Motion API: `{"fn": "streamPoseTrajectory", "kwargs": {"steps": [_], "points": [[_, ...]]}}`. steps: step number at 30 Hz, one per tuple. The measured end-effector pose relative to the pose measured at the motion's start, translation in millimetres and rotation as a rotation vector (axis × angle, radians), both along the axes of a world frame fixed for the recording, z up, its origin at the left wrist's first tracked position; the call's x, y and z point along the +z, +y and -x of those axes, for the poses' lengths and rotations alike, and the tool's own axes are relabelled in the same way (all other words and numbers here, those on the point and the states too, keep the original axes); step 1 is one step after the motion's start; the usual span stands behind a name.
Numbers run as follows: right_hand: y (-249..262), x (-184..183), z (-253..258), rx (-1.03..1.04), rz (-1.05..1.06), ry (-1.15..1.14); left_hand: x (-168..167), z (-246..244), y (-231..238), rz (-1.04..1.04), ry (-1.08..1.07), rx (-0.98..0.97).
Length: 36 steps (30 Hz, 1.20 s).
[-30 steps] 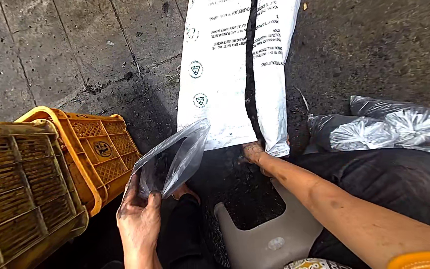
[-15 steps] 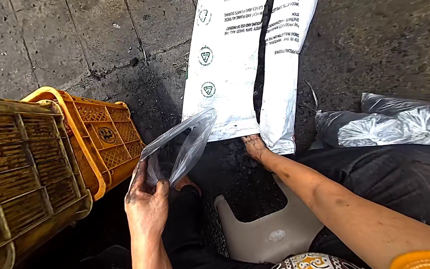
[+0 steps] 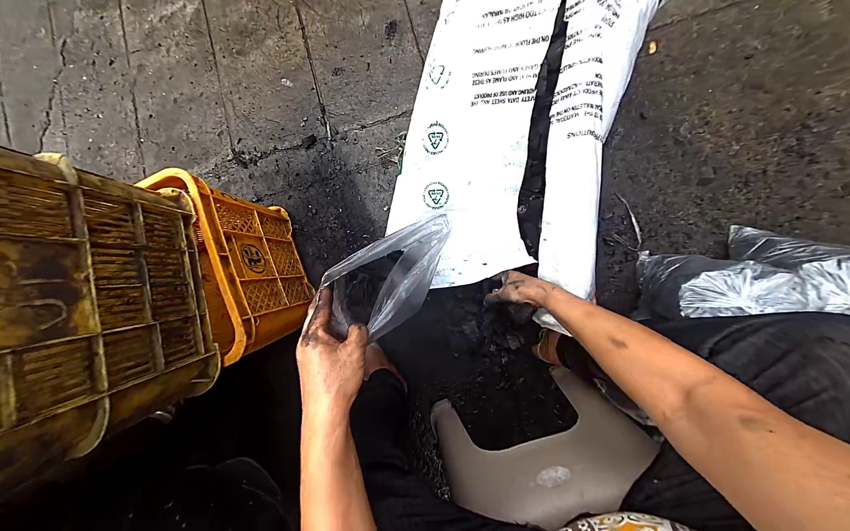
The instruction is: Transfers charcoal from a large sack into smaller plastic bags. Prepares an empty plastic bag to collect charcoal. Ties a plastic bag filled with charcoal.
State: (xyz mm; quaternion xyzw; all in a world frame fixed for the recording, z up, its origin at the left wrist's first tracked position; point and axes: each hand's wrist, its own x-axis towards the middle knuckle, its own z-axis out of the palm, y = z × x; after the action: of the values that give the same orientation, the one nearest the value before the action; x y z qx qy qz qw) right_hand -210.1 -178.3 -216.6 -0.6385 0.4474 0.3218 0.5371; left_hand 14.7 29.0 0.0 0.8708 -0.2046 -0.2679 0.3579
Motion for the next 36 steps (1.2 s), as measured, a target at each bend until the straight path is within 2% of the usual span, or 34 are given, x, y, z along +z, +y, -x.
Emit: {"fn": "streamPoseTrajectory", "kwargs": {"steps": [3, 7, 10, 13, 16, 19, 22, 24, 26, 31, 36], "points": [[-9.1, 53.8, -5.6, -0.081, -0.181, -0.213, 3.6, 0.6, -1.0, -0.014, -0.024, -0.039], [-17.9, 122.9, -22.7, -0.205, -0.389, -0.629, 4.7, 2.9, -0.7, -0.043, -0.077, -0.12], [-9.8, 169.9, -56.6, -0.131, -0.476, -0.861, 5.6, 4.9, -0.8, -0.066, -0.064, -0.154], [11.5, 194.6, -102.9, -0.026, -0.442, -0.835, 6.4, 8.0, -2.0, -0.076, -0.059, -0.198], [29.8, 197.6, -143.6, -0.033, -0.356, -0.589, 7.6, 11.7, -3.2, -0.08, -0.061, -0.261], [41.4, 181.0, -166.6, -0.056, -0.277, -0.434, 9.8, 11.1, -4.0, -0.132, -0.058, -0.304], [52.9, 175.1, -172.7, -0.234, -0.237, -0.329, 9.9, 7.8, -5.0, -0.175, -0.042, -0.304], [58.1, 179.5, -176.6, -0.392, -0.257, -0.31, 8.2, 8.3, -6.8, -0.19, -0.035, -0.318], [57.3, 183.3, -181.2, -0.461, -0.279, -0.308, 8.1, 7.9, -7.0, -0.19, -0.017, -0.309], [42.4, 195.7, -183.4, -0.272, -0.106, -0.324, 10.5, 4.7, -6.5, -0.174, 0.011, -0.24], [33.6, 206.3, -167.0, -0.288, -0.113, -0.502, 8.5, 2.3, -6.2, -0.136, 0.016, -0.18]]}}
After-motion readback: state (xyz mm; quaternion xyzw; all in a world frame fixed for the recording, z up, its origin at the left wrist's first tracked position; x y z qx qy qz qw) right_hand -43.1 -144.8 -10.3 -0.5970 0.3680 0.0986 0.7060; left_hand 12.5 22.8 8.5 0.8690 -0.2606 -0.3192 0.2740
